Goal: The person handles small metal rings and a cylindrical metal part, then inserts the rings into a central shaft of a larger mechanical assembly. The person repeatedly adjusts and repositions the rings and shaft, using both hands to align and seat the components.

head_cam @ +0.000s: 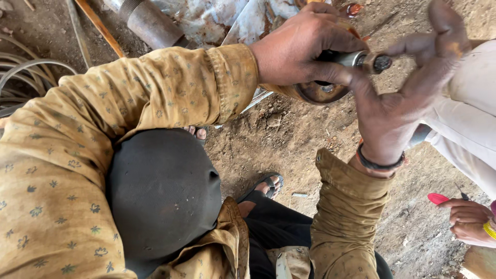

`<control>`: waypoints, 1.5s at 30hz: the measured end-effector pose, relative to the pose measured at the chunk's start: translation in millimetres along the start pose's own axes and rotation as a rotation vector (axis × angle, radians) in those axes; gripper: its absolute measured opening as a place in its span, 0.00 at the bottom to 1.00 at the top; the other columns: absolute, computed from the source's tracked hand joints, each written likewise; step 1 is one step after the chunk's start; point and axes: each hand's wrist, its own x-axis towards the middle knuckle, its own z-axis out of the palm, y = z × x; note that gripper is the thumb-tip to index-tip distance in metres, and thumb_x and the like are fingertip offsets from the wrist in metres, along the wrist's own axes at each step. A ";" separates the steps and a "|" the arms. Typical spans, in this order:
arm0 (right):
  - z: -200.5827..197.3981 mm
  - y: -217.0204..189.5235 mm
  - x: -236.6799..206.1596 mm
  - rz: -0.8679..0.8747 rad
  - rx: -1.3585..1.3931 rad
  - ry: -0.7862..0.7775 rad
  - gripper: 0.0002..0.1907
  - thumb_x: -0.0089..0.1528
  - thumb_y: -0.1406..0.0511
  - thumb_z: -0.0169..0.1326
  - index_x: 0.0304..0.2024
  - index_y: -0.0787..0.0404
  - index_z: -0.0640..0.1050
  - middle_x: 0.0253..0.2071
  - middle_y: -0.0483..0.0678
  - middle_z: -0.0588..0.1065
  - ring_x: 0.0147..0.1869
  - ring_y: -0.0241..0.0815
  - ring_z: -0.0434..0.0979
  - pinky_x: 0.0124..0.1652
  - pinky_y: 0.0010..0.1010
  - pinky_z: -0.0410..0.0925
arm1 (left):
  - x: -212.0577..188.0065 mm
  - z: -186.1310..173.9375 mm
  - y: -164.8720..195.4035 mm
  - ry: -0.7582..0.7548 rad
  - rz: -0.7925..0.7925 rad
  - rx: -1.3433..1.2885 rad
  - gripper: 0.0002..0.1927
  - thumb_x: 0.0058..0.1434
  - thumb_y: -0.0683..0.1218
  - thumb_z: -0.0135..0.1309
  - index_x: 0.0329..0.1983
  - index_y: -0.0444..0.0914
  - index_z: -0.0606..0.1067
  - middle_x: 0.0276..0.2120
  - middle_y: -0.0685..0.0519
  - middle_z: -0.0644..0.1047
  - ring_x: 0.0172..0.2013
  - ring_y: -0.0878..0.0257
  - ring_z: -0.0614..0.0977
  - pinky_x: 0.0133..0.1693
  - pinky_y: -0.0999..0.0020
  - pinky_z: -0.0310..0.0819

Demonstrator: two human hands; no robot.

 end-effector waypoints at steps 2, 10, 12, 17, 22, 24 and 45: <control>0.5 0.3 4.3 -0.041 0.002 -0.004 0.63 0.59 0.66 0.80 0.80 0.50 0.46 0.71 0.45 0.60 0.54 0.48 0.72 0.55 0.29 0.71 | -1.0 0.7 -2.0 0.065 0.163 0.047 0.27 0.68 0.60 0.66 0.60 0.37 0.79 0.48 0.49 0.83 0.51 0.50 0.82 0.61 0.49 0.62; 4.1 15.7 4.7 -0.027 0.066 0.072 0.54 0.61 0.71 0.76 0.78 0.52 0.53 0.65 0.47 0.65 0.49 0.43 0.74 0.53 0.27 0.73 | 1.2 0.1 -4.2 0.030 0.117 0.034 0.25 0.67 0.57 0.66 0.58 0.36 0.79 0.44 0.49 0.82 0.46 0.50 0.82 0.58 0.52 0.66; 0.0 18.7 -2.7 -0.023 0.124 0.070 0.52 0.62 0.71 0.75 0.78 0.52 0.54 0.63 0.46 0.66 0.49 0.43 0.74 0.53 0.28 0.72 | -0.5 -0.4 -3.3 0.048 0.128 0.078 0.25 0.66 0.56 0.67 0.57 0.36 0.80 0.43 0.49 0.83 0.45 0.49 0.82 0.58 0.50 0.64; 0.9 26.3 -8.2 0.061 0.073 0.129 0.48 0.64 0.73 0.73 0.77 0.51 0.58 0.57 0.44 0.69 0.50 0.42 0.75 0.55 0.28 0.70 | 0.4 -2.4 -5.2 0.034 0.120 0.009 0.21 0.70 0.54 0.64 0.58 0.35 0.78 0.51 0.48 0.81 0.53 0.50 0.81 0.60 0.53 0.68; 6.2 20.2 2.8 0.009 0.315 0.143 0.47 0.64 0.75 0.69 0.77 0.52 0.58 0.62 0.51 0.73 0.55 0.46 0.80 0.60 0.34 0.72 | 5.1 -1.5 -4.6 0.090 0.171 0.110 0.24 0.66 0.55 0.66 0.57 0.34 0.79 0.50 0.47 0.82 0.53 0.48 0.81 0.61 0.49 0.66; 5.4 13.9 3.4 0.011 0.122 0.165 0.47 0.63 0.74 0.71 0.75 0.52 0.57 0.62 0.54 0.72 0.53 0.43 0.80 0.57 0.30 0.75 | 6.6 -0.3 -2.0 0.076 0.155 0.085 0.24 0.68 0.55 0.65 0.57 0.34 0.79 0.52 0.47 0.81 0.55 0.49 0.80 0.62 0.50 0.66; -22.7 26.3 23.1 0.200 0.657 -0.091 0.19 0.66 0.64 0.64 0.58 0.64 0.79 0.67 0.50 0.70 0.69 0.44 0.71 0.67 0.34 0.69 | 17.3 -7.6 4.4 -0.011 0.046 0.036 0.23 0.65 0.54 0.67 0.58 0.39 0.79 0.52 0.48 0.82 0.57 0.51 0.81 0.67 0.47 0.60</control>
